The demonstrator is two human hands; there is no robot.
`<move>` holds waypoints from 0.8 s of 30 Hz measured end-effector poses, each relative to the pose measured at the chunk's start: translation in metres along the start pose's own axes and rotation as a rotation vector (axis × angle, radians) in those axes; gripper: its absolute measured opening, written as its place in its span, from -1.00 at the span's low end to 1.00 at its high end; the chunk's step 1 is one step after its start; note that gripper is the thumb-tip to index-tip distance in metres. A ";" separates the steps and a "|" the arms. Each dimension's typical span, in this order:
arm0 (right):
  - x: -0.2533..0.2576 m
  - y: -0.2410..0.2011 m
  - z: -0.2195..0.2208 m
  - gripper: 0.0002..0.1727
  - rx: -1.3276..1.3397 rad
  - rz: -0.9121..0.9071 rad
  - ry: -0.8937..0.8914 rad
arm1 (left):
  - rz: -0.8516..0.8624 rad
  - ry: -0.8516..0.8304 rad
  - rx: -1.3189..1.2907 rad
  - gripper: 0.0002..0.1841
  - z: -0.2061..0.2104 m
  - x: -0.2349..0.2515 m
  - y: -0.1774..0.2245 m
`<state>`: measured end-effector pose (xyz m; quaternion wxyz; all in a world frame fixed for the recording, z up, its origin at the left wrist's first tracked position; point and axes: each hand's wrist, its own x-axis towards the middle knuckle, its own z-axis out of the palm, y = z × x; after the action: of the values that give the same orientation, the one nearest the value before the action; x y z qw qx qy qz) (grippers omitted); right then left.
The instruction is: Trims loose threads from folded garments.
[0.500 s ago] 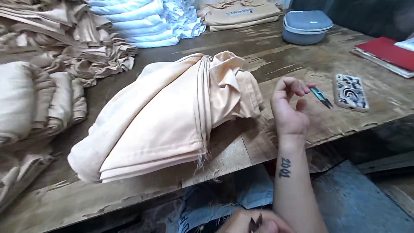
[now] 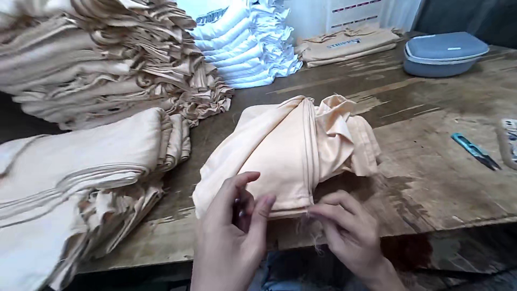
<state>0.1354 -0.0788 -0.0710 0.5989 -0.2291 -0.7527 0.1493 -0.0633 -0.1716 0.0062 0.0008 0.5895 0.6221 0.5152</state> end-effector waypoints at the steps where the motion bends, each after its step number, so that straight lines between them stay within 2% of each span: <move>1: -0.004 0.002 -0.003 -0.91 0.048 0.037 0.055 | 0.032 -0.016 0.085 -0.52 -0.001 0.000 -0.002; 3: -0.004 0.000 -0.010 -0.93 0.152 0.152 0.120 | 0.120 -0.034 0.164 -0.57 0.000 -0.002 -0.001; 6: 0.003 -0.012 -0.006 -0.69 0.211 0.332 0.010 | 0.238 -0.032 0.256 -0.73 0.011 -0.003 0.001; 9: 0.004 -0.019 0.011 -0.83 0.172 0.454 0.028 | 0.315 -0.004 0.327 -0.71 0.022 0.001 0.005; 12: 0.001 -0.017 0.012 -0.85 0.141 0.433 0.151 | 0.398 0.022 0.379 -0.82 0.022 0.004 0.010; 17: 0.001 -0.020 0.012 -0.85 0.158 0.304 0.276 | 0.521 0.010 0.469 -0.82 0.040 0.002 0.017; 21: -0.004 -0.023 0.007 -0.82 0.061 0.132 0.184 | 0.551 0.002 0.455 -0.79 0.045 0.003 0.014; 24: -0.012 -0.011 -0.006 -0.81 -0.153 0.174 0.039 | 0.450 -0.060 0.384 -0.77 0.032 0.004 0.004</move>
<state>0.1411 -0.0945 -0.0738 0.5790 -0.3413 -0.7274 0.1386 -0.0423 -0.1491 -0.0043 -0.2067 0.7171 0.5615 0.3574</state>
